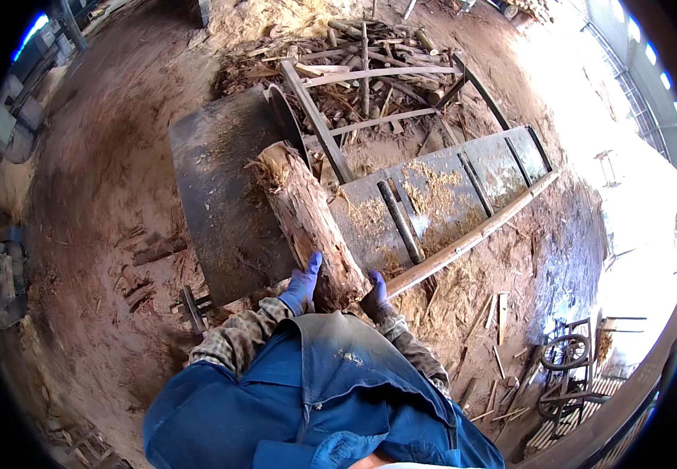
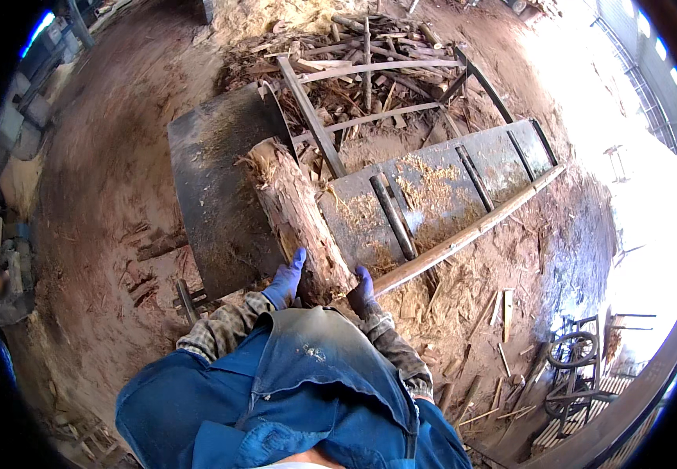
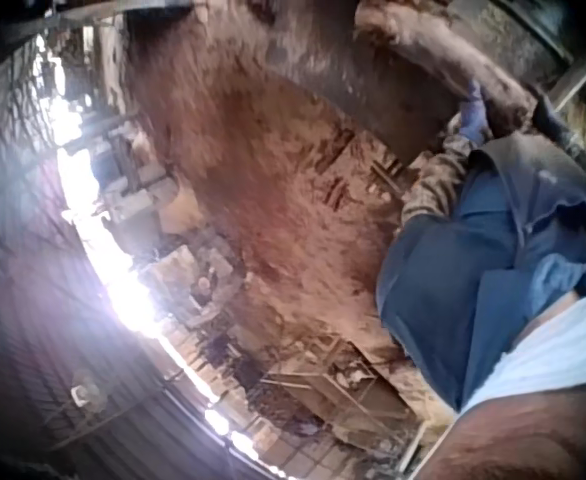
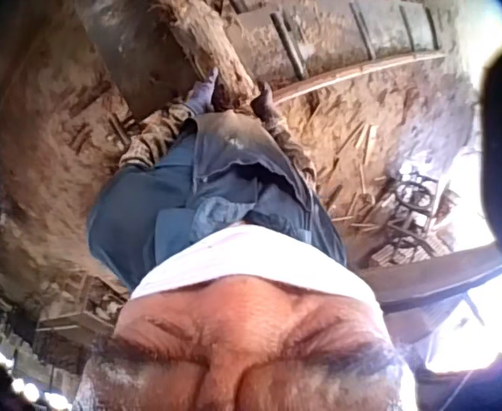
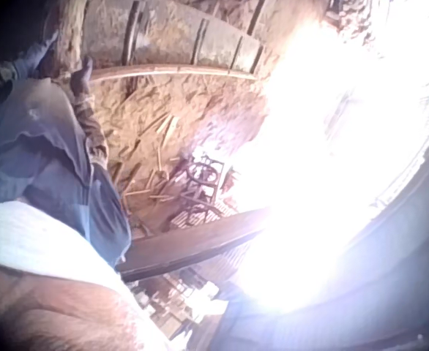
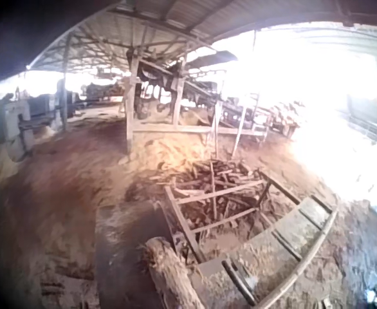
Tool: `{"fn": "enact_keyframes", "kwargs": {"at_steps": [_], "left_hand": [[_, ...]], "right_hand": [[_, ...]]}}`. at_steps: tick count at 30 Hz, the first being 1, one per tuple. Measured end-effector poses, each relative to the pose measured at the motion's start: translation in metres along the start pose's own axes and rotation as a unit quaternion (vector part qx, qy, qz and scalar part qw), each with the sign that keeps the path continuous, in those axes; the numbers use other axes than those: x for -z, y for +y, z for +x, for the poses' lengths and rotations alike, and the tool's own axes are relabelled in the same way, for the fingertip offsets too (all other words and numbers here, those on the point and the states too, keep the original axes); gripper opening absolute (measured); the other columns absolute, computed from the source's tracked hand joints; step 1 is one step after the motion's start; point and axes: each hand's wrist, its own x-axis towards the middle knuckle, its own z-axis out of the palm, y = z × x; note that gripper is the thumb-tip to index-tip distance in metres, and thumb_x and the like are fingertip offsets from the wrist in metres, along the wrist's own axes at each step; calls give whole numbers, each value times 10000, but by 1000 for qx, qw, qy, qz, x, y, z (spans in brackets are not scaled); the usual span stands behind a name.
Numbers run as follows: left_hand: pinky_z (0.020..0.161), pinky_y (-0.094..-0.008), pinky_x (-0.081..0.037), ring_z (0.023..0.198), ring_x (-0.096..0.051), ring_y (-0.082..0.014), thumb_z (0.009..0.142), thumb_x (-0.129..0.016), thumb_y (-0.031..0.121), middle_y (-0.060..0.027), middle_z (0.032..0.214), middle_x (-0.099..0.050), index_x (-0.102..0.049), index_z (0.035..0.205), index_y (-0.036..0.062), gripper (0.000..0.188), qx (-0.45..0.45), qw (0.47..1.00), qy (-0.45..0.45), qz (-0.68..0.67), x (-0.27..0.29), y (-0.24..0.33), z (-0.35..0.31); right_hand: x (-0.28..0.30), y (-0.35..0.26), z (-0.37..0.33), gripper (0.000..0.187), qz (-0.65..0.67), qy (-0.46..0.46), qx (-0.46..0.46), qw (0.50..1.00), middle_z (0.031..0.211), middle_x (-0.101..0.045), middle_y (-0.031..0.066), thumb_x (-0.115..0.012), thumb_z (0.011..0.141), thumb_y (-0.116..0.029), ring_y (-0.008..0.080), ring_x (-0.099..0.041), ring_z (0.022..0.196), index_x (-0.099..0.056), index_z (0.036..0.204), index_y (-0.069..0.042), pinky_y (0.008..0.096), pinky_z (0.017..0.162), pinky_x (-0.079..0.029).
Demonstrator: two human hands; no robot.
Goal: The person picks up logs from a pile and places them onto a metal conveyor belt. They then push the logs into a processing machine, which appears to be a wood chipper or shredder. The person repeats this process, handling multiple logs one by one.
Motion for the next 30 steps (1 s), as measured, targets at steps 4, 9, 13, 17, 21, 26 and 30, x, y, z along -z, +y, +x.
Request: {"fn": "enact_keyframes", "kwargs": {"at_steps": [4, 9, 13, 17, 21, 26, 30], "left_hand": [[866, -484, -481, 1125, -571, -358, 669, -495, 874, -266, 1229, -567, -457, 1298, -95, 1156, 25, 993, -85, -76, 13, 2, 33], [717, -386, -491, 861, -604, -228, 734, -503, 824, -130, 985, -657, -603, 1170, -26, 961, -33, 997, -46, -57, 22, -34, 98], [826, -394, -468, 993, -591, -264, 723, -511, 828, -193, 1110, -614, -529, 1220, -74, 1030, -46, 994, -74, -64, 33, -35, 108], [868, -387, -457, 1020, -576, -228, 752, -496, 810, -164, 1116, -632, -588, 1172, -47, 959, -73, 995, -65, -30, 29, -17, 91], [914, -375, -451, 1085, -557, -258, 809, -465, 754, -189, 1207, -580, -556, 1202, -74, 921, -59, 996, -72, -6, 33, -4, 98], [986, -382, -417, 1230, -499, -359, 760, -402, 844, -255, 1317, -522, -432, 1329, -107, 1108, -90, 990, -84, -63, 37, 7, 114], [1011, -375, -382, 1228, -506, -291, 771, -383, 845, -206, 1287, -561, -475, 1307, -95, 1086, -79, 979, -145, -120, 58, 24, 142]], "right_hand": [[-16, 6, 13, 506, 10, 11, 33, 999, 1186, -625, 179, -465, 859, -303, 300, -595, 1102, -563, 1193, 64, 396, 1022, -419], [-38, 28, 24, 391, -23, 19, 95, 995, 1102, -651, 163, -454, 866, -264, 276, -609, 1031, -619, 1060, 34, 398, 982, -436], [-41, 36, 34, 400, 7, 15, 54, 998, 1097, -651, 163, -480, 843, -246, 298, -603, 1050, -606, 1084, 47, 417, 986, -443], [-24, 30, 46, 427, 17, 53, 66, 996, 1069, -666, 186, -503, 811, -267, 344, -620, 1024, -618, 1071, 51, 442, 992, -450], [-1, 26, 76, 439, 38, 15, 34, 999, 1124, -655, 179, -496, 812, -281, 342, -612, 1047, -618, 1092, 34, 441, 992, -448], [-49, 5, 74, 489, -81, -5, 120, 990, 1077, -668, 156, -441, 892, -368, 291, -635, 997, -616, 1110, 33, 406, 948, -462], [-111, -15, 74, 589, -181, 3, 56, 982, 1072, -675, 108, -446, 930, -529, 257, -647, 956, -608, 1160, -13, 397, 902, -489]]}}
